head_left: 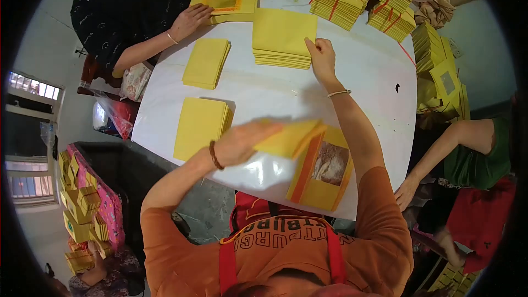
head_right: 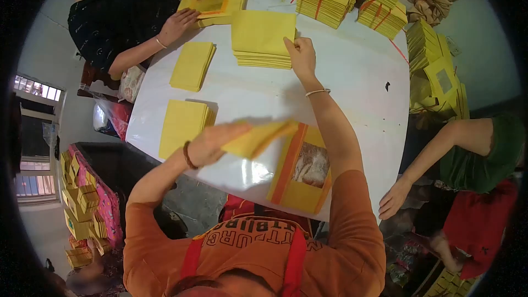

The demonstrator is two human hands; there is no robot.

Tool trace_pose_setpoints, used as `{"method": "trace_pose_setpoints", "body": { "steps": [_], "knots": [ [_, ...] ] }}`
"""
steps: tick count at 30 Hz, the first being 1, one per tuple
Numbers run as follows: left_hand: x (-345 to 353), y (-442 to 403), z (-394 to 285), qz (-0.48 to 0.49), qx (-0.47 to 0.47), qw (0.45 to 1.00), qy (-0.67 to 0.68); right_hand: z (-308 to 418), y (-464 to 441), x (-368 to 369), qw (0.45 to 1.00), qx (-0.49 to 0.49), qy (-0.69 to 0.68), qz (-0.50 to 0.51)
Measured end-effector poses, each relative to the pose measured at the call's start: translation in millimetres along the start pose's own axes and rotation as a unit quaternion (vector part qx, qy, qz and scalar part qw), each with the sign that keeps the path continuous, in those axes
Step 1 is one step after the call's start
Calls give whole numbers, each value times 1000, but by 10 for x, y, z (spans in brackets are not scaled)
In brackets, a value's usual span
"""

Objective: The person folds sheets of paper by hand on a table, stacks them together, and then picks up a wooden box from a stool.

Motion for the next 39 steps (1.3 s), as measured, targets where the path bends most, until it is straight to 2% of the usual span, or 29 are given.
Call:
{"method": "trace_pose_setpoints", "body": {
  "steps": [3, 7, 8, 10, 11, 13, 15, 17, 20, 27, 29, 30, 31, 32, 33, 35, 36, 38, 39],
  "knots": [
    [-483, -447, 249, -113, 24, 992, -50, -149, -54, 40, 996, 44, 68, 21],
    [-786, -1222, 686, -194, 66, 948, -245, -233, -93, 47, 998, 48, 24, 17],
    [-791, -1386, 814, -191, 69, 948, -245, -241, -106, 34, 998, 50, 23, 13],
    [-643, -1599, 1125, -162, 61, 910, -376, -278, -137, 91, 995, 58, 60, 57],
    [-579, -1605, 1267, -163, 63, 910, -376, -405, -181, 154, 997, 39, 30, 52],
    [-239, -1591, 1745, -18, -12, 928, -371, -538, -219, 198, 997, 44, 33, 62],
    [-191, -1560, 1825, -21, -10, 930, -366, -615, -237, 248, 995, 52, 34, 75],
    [-187, -1546, 1849, -20, -7, 932, -361, -711, -215, 300, 988, 90, -99, 82],
    [-225, -1624, 1849, 10, -39, 945, -323, -615, -165, 264, 980, 96, -138, 106],
    [-105, -1552, 1967, 30, -79, 942, -325, -654, -228, 296, 993, 44, -46, 99],
    [-127, -1536, 1973, 27, -82, 940, -331, -734, -235, 346, 985, 81, -100, 116],
    [-144, -1549, 2042, 44, -118, 950, -286, -593, -203, 293, 985, 80, -100, 118],
    [-139, -1545, 2109, 61, -152, 957, -239, -402, -111, 171, 970, 141, -168, 102],
    [-108, -1532, 2137, 61, -154, 957, -238, -321, -30, 138, 947, 202, -235, 85],
    [-89, -1528, 2133, 35, -135, 958, -251, -308, -31, 208, 947, 202, -234, 87],
    [-62, -1501, 2183, 10, -118, 957, -264, -240, -114, 137, 990, 108, -92, -12],
    [-74, -1488, 2208, -11, -113, 961, -252, -380, -148, 224, 990, 109, -92, -11],
    [-106, -1462, 2207, -34, -108, 964, -239, -683, -240, 484, 991, 109, -51, 65],
    [-240, -1397, 2237, -104, -136, 956, -241, -644, -241, 450, 991, 108, -48, 68]
  ]
}}
Point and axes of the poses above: each hand's wrist, its own y-axis away from the middle knuckle, its own x-axis out of the palm, z = x × y, the point moved 9 cm from there along -y, towards the middle knuckle, and after that the axes turned 1 degree about x, right-handed, at the moved point
